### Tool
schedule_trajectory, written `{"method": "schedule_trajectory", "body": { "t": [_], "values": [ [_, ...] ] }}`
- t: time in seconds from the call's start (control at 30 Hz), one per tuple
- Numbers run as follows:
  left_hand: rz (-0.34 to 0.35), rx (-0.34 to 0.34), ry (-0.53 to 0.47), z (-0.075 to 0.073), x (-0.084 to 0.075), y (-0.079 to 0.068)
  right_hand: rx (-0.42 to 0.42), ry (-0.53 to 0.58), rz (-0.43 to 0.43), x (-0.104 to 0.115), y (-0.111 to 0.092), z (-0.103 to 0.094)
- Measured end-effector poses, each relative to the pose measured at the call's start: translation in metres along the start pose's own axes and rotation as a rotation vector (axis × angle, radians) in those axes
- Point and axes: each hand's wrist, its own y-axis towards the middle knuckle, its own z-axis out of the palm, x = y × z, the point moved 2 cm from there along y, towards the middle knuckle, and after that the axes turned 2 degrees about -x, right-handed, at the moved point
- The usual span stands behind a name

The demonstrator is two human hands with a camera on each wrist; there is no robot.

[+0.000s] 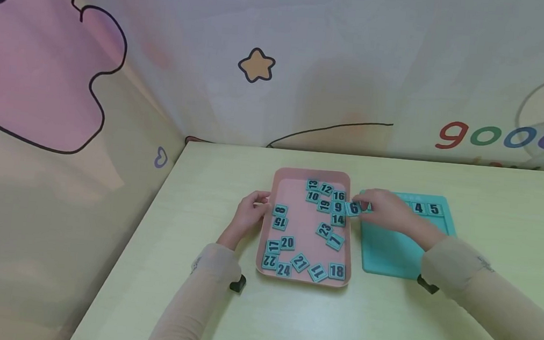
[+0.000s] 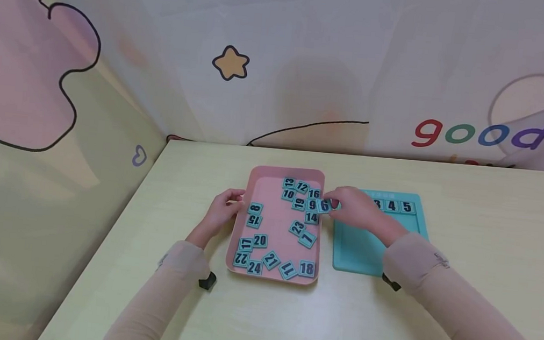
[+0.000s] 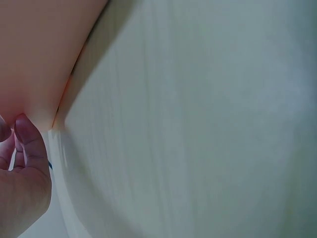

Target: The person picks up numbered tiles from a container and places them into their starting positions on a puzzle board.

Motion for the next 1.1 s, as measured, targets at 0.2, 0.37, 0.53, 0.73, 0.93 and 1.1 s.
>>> {"method": "schedule_trajectory", "body": {
  "t": [0.2,0.37,0.53,0.73,0.93,1.1],
  "values": [
    [-0.013,0.004,0.003,0.0,0.001,0.0,-0.016,0.001,0.072,-0.024,-0.007,0.0],
    [-0.02,0.003,0.006,0.0,0.002,0.001,-0.024,-0.011,0.098,-0.039,-0.01,0.003],
    [-0.011,0.006,-0.004,0.0,0.003,0.002,-0.035,-0.058,0.112,-0.049,-0.014,0.008],
    [0.001,0.004,-0.005,0.0,0.003,0.003,-0.058,-0.1,0.117,-0.058,-0.018,0.014],
    [-0.008,0.004,-0.007,0.0,0.004,0.003,-0.05,-0.098,0.133,-0.06,-0.019,0.02],
    [0.007,0.009,-0.015,0.0,0.003,0.002,-0.061,-0.1,0.122,-0.059,-0.019,0.023]
  ]
}}
